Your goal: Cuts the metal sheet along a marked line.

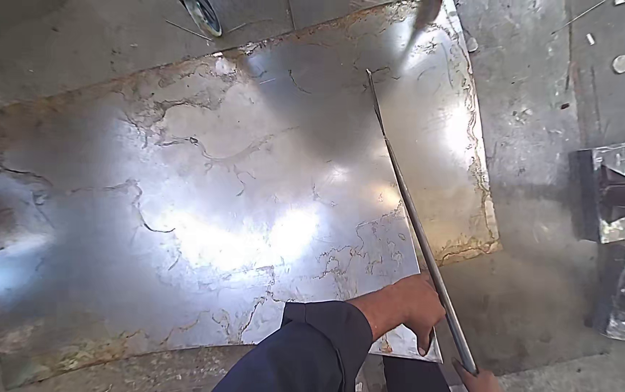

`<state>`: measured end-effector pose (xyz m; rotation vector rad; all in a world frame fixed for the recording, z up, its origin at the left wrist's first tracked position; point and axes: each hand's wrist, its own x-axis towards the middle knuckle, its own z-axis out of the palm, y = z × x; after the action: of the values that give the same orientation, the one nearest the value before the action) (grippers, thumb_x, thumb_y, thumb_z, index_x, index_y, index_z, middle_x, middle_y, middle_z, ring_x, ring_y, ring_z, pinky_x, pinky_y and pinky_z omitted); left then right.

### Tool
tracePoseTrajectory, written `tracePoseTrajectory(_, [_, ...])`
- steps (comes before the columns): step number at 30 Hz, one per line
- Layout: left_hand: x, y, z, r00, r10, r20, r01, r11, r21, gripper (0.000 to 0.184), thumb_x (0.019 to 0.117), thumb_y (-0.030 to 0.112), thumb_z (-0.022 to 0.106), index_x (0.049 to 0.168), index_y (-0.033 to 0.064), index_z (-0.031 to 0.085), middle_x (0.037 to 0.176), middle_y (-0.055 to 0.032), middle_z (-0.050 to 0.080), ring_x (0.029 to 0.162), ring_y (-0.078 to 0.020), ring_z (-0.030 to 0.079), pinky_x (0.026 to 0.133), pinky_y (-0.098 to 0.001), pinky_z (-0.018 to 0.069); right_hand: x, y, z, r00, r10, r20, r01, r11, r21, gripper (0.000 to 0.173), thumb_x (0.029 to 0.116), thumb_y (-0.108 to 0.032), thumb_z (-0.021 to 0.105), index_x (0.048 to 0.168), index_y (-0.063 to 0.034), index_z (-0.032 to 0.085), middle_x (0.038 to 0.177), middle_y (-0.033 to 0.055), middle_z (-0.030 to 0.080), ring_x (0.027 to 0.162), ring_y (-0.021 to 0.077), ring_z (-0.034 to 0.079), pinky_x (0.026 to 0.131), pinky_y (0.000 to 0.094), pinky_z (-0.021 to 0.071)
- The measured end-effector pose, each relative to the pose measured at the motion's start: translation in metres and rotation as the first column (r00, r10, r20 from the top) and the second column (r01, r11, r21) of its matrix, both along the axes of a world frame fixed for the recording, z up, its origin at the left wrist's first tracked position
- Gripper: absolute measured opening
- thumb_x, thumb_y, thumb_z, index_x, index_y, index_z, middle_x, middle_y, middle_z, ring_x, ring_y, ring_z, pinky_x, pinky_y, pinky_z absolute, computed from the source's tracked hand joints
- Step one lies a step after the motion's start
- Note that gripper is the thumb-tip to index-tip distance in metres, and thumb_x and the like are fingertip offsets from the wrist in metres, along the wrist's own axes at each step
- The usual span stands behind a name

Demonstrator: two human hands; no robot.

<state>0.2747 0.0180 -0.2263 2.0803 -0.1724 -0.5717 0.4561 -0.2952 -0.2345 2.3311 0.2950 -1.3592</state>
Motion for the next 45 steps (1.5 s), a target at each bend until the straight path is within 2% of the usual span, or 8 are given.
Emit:
tracePoseTrajectory(3, [0.004, -0.003, -0.013, 1.000, 0.007, 0.000, -0.007, 1.000, -0.002, 0.053, 0.0809, 0.052, 0.082, 0.091, 0.0011, 0.072, 0.096, -0.0141, 0.072, 0.103, -0.0332, 0.064, 0.111, -0.0572, 0.0329, 0.017, 0.000, -0.037, 0.997, 0.079, -0.013, -0.079, 0.994, -0.075, 0.052, 0.0976, -0.049, 0.066, 0.098, 0.0031, 0.071, 0.093, 0.0252, 0.070, 0.092, 0.0409, 0.069, 0.081, 0.0624, 0.0513])
tracePoseTrajectory(8, [0.009, -0.018, -0.023, 1.000, -0.009, -0.026, 0.009, 1.000, 0.005, 0.053, 0.0821, 0.053, 0.080, 0.085, 0.0013, 0.071, 0.093, -0.0138, 0.072, 0.102, -0.0334, 0.064, 0.110, -0.0573, 0.0333, 0.056, -0.002, -0.037, 0.986, 0.165, 0.003, -0.164, 0.981, -0.101, 0.049, 0.0987, -0.045, 0.067, 0.092, 0.0029, 0.070, 0.089, 0.0255, 0.070, 0.091, 0.0420, 0.069, 0.080, 0.0621, 0.0514])
tracePoseTrajectory(13, [0.019, -0.026, -0.027, 0.999, -0.011, -0.045, 0.011, 1.000, 0.002, 0.054, 0.0817, 0.054, 0.080, 0.085, 0.0006, 0.071, 0.096, -0.0143, 0.072, 0.105, -0.0341, 0.064, 0.119, -0.0605, 0.0244, 0.066, 0.001, -0.035, 0.977, 0.214, -0.012, -0.214, 0.967, -0.138, 0.047, 0.0995, -0.046, 0.064, 0.092, 0.0000, 0.071, 0.091, 0.0237, 0.071, 0.093, 0.0408, 0.070, 0.080, 0.0610, 0.0524])
tracePoseTrajectory(16, [0.022, -0.019, -0.032, 0.997, -0.020, -0.073, 0.023, 0.999, 0.029, 0.053, 0.0811, 0.054, 0.080, 0.084, 0.0018, 0.069, 0.094, -0.0133, 0.071, 0.100, -0.0326, 0.064, 0.108, -0.0575, 0.0349, 0.047, -0.006, -0.072, 0.976, 0.218, -0.023, -0.219, 0.968, -0.126, 0.047, 0.1003, -0.046, 0.062, 0.094, -0.0001, 0.071, 0.094, 0.0244, 0.072, 0.097, 0.0406, 0.071, 0.083, 0.0600, 0.0537])
tracePoseTrajectory(20, [0.022, -0.024, -0.036, 0.996, -0.046, -0.074, 0.048, 0.998, 0.030, 0.054, 0.0816, 0.054, 0.079, 0.083, 0.0018, 0.069, 0.090, -0.0137, 0.070, 0.096, -0.0328, 0.064, 0.100, -0.0565, 0.0394, 0.050, -0.009, -0.075, 0.968, 0.234, -0.088, -0.245, 0.956, -0.160, 0.049, 0.1004, -0.049, 0.062, 0.100, -0.0006, 0.072, 0.101, 0.0236, 0.073, 0.102, 0.0403, 0.071, 0.086, 0.0597, 0.0539])
tracePoseTrajectory(25, [0.025, -0.021, -0.040, 0.996, -0.039, -0.078, 0.039, 0.999, -0.002, 0.054, 0.0829, 0.054, 0.079, 0.083, 0.0006, 0.068, 0.093, -0.0144, 0.071, 0.100, -0.0338, 0.064, 0.110, -0.0588, 0.0340, 0.059, 0.007, -0.095, 0.991, 0.057, -0.118, -0.061, 0.998, -0.031, 0.048, 0.0951, -0.049, 0.073, 0.098, -0.0018, 0.068, 0.078, 0.0146, 0.068, 0.071, 0.0295, 0.067, 0.070, 0.0512, 0.0552])
tracePoseTrajectory(30, [0.029, -0.032, -0.050, 0.997, -0.036, -0.066, 0.036, 0.999, -0.005, 0.054, 0.0827, 0.054, 0.079, 0.083, 0.0009, 0.069, 0.093, -0.0138, 0.071, 0.101, -0.0340, 0.065, 0.113, -0.0602, 0.0313, 0.030, 0.014, -0.097, 0.996, 0.076, -0.045, -0.077, 0.997, -0.028, 0.045, 0.0977, -0.047, 0.069, 0.094, -0.0017, 0.070, 0.086, 0.0198, 0.068, 0.085, 0.0358, 0.068, 0.078, 0.0573, 0.0522])
tracePoseTrajectory(45, [0.029, -0.029, -0.055, 0.999, 0.006, -0.036, -0.005, 1.000, 0.020, 0.049, 0.0810, 0.051, 0.081, 0.084, 0.0028, 0.070, 0.093, -0.0119, 0.072, 0.101, -0.0324, 0.064, 0.110, -0.0583, 0.0345, 0.024, 0.012, -0.126, 0.987, 0.160, 0.016, -0.160, 0.987, -0.020, 0.040, 0.0992, -0.042, 0.064, 0.092, -0.0035, 0.072, 0.087, 0.0197, 0.070, 0.089, 0.0372, 0.070, 0.078, 0.0589, 0.0537])
